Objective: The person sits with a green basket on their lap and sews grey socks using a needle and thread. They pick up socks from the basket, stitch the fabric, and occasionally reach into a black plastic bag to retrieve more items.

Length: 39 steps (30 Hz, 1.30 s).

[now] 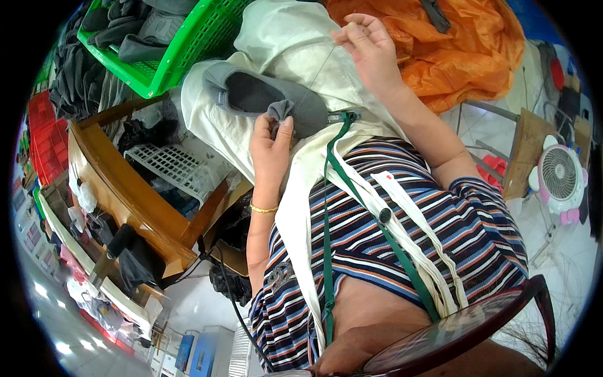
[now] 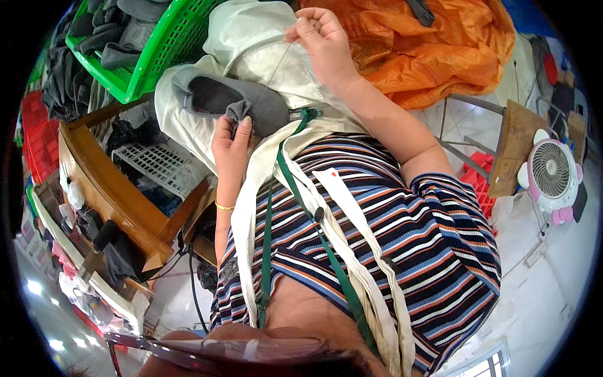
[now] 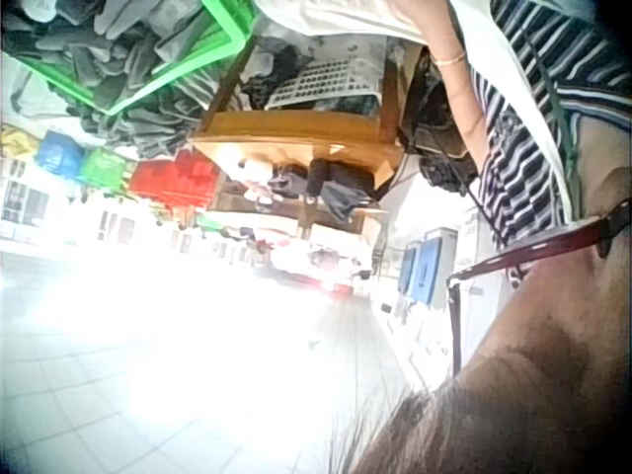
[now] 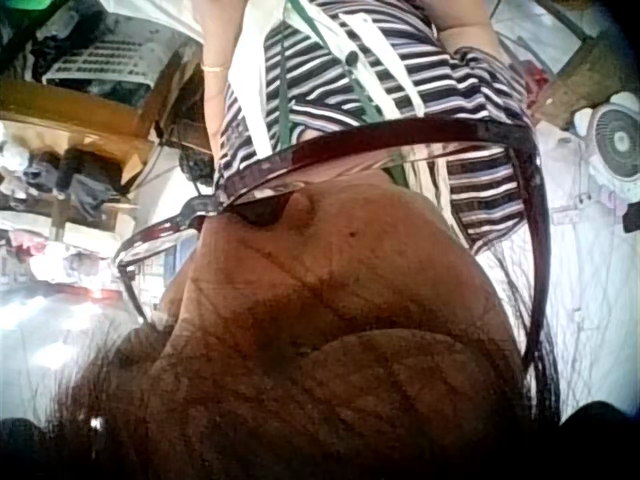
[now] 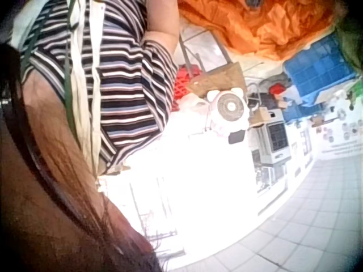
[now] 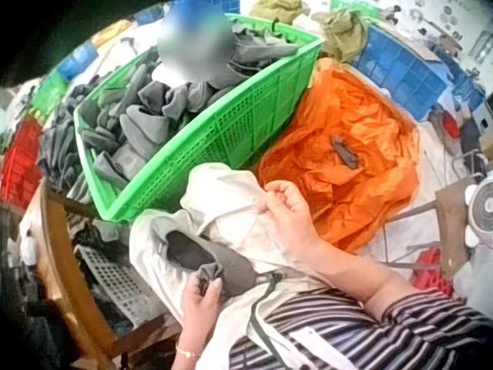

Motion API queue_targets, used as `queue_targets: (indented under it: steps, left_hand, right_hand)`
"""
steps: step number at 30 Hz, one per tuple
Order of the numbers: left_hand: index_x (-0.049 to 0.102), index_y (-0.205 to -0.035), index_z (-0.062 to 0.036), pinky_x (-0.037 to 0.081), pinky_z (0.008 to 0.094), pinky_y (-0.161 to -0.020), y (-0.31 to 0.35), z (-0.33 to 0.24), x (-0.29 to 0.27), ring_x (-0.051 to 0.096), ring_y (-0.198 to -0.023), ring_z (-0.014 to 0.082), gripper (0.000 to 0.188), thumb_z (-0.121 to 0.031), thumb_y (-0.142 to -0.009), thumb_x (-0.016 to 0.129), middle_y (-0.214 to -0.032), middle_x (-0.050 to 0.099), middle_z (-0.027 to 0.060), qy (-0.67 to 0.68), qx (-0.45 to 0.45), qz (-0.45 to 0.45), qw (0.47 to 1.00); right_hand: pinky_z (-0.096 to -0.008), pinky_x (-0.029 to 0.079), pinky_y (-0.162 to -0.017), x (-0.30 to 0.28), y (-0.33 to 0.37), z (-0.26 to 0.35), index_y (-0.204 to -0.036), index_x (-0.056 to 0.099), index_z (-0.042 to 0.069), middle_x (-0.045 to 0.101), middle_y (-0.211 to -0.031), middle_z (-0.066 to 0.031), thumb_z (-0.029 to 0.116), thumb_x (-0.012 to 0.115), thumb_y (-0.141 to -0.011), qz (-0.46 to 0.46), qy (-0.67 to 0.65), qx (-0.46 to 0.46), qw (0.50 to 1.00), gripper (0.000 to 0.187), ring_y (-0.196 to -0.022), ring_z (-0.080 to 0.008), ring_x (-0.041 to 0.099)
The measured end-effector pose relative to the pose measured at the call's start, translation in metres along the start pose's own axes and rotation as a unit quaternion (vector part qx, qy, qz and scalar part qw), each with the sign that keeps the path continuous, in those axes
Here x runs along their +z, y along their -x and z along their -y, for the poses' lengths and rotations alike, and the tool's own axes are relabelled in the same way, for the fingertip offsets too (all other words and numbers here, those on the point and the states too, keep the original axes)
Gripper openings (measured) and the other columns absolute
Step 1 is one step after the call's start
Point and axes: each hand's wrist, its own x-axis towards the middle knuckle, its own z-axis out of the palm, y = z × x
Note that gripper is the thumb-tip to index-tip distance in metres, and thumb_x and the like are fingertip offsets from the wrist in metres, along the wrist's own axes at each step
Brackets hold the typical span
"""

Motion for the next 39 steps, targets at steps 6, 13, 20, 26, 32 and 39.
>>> queue_targets:
  steps: [6, 13, 20, 26, 32, 39]
  left_hand:
    - [0.061, -0.116, 0.0001, 0.051, 0.0243, -0.067, 0.005, -0.012, -0.003, 0.062, -0.079, 0.0123, 0.022, -0.014, -0.1, 0.058, -0.094, 0.067, 0.0057, 0.308, -0.163, 0.013, 0.937]
    - [0.061, -0.117, 0.0014, 0.05, 0.024, -0.065, 0.004, -0.001, -0.007, 0.062, -0.079, 0.0136, 0.025, -0.017, -0.1, 0.057, -0.096, 0.068, 0.008, 0.41, -0.179, 0.05, 0.893]
    - [0.06, -0.116, 0.0016, 0.05, 0.0242, -0.066, 0.003, 0.001, -0.007, 0.061, -0.079, 0.0141, 0.024, -0.016, -0.1, 0.058, -0.096, 0.068, 0.0086, 0.435, -0.177, 0.057, 0.881]
    - [0.061, -0.115, 0.001, 0.051, 0.0243, -0.066, 0.003, 0.001, -0.007, 0.062, -0.079, 0.0141, 0.023, -0.015, -0.099, 0.059, -0.096, 0.068, 0.0086, 0.444, -0.18, 0.061, 0.875]
    - [0.062, -0.115, 0.0009, 0.051, 0.0245, -0.066, 0.004, 0.0, -0.007, 0.062, -0.079, 0.0143, 0.023, -0.015, -0.099, 0.059, -0.095, 0.068, 0.0091, 0.446, -0.179, 0.059, 0.875]
    - [0.064, -0.112, 0.0005, 0.052, 0.0253, -0.066, 0.006, -0.007, -0.005, 0.064, -0.078, 0.014, 0.018, -0.011, -0.097, 0.06, -0.096, 0.07, 0.0104, 0.437, -0.186, 0.037, 0.879]
  right_hand:
    - [-0.0226, 0.049, -0.062, 0.011, 0.04, 0.008, -0.104, 0.066, 0.006, 0.066, -0.081, -0.0016, 0.018, 0.059, -0.099, 0.283, 0.178, 0.193, 0.923, 0.015, -0.065, -0.0069, 0.059]
    - [-0.0305, 0.05, -0.062, 0.02, 0.062, -0.004, -0.103, 0.068, 0.007, 0.068, -0.078, -0.0134, 0.015, 0.061, -0.091, 0.383, 0.356, 0.035, 0.852, 0.016, -0.064, -0.0223, 0.065]
    - [-0.0291, 0.05, -0.064, 0.021, 0.061, -0.005, -0.104, 0.07, 0.006, 0.071, -0.086, -0.0116, 0.011, 0.06, -0.092, 0.393, 0.381, 0.03, 0.836, 0.016, -0.068, -0.0212, 0.066]
    - [-0.0305, 0.051, -0.064, 0.021, 0.062, -0.008, -0.102, 0.07, 0.006, 0.071, -0.085, -0.0132, 0.013, 0.061, -0.091, 0.392, 0.376, 0.02, 0.839, 0.016, -0.068, -0.0238, 0.068]
    - [-0.0319, 0.052, -0.063, 0.024, 0.062, -0.002, -0.101, 0.071, 0.005, 0.071, -0.082, -0.015, 0.014, 0.061, -0.091, 0.385, 0.385, 0.027, 0.838, 0.017, -0.068, -0.025, 0.068]
    - [-0.032, 0.051, -0.063, 0.023, 0.06, -0.002, -0.102, 0.07, 0.005, 0.07, -0.081, -0.0145, 0.013, 0.061, -0.09, 0.394, 0.393, 0.037, 0.83, 0.017, -0.067, -0.025, 0.067]
